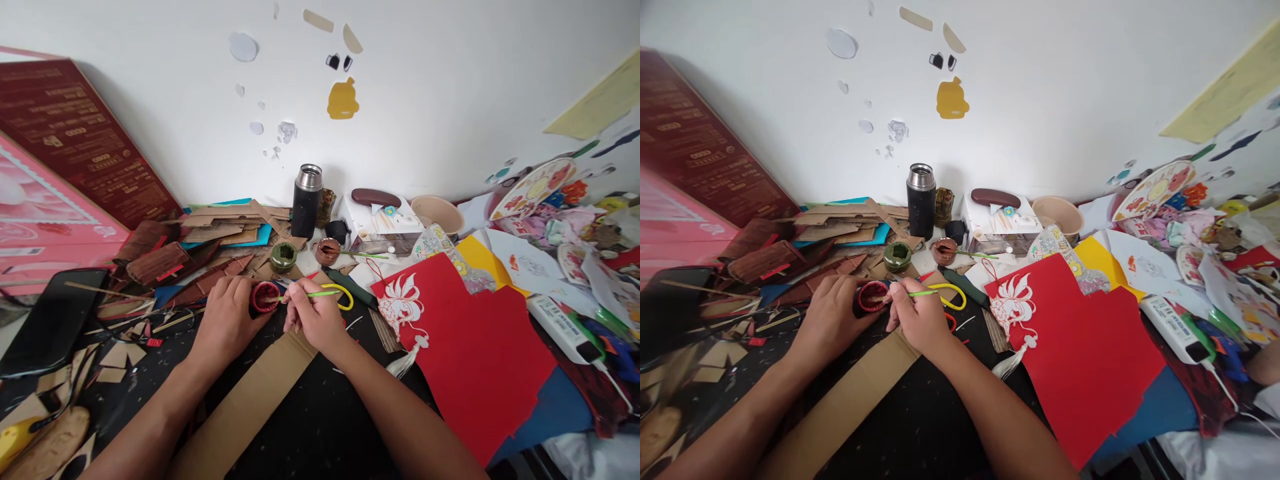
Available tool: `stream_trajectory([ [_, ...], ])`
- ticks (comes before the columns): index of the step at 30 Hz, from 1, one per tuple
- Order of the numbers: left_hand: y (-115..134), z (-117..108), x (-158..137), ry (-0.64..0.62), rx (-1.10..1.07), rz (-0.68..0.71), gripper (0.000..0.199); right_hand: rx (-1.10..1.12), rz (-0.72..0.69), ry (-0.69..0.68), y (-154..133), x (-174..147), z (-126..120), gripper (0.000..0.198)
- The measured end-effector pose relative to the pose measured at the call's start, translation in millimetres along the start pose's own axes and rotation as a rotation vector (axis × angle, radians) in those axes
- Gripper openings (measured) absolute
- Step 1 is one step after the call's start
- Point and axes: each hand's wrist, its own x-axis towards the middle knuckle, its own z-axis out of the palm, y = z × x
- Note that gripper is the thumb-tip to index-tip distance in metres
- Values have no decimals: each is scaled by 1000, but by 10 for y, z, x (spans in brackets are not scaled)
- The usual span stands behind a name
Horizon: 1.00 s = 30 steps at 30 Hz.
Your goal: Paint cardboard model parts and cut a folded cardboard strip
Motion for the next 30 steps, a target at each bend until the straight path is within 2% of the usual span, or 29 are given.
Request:
stream_trajectory([
  [3, -7, -4, 3, 8, 18, 11, 32, -138, -27, -40, -17, -2, -17, 41],
  [6, -17, -2, 4, 4, 18, 8, 32, -285, -68, -15, -27, 4, -63, 38],
  [12, -29, 15, -11, 1, 19, 13, 31, -313, -133, 59, -101, -15, -147, 37],
  [17, 22, -4, -12, 16, 83, 61, 30, -475, -178, 64, -169, -38, -118, 35],
  [23, 33, 2, -5, 20, 53, 40, 29, -366, -127, 3, -54, -42, -80, 33],
  [30, -24, 58, -8, 29, 10, 21, 34, -326, -215, 26, -114, -50, -108, 36],
])
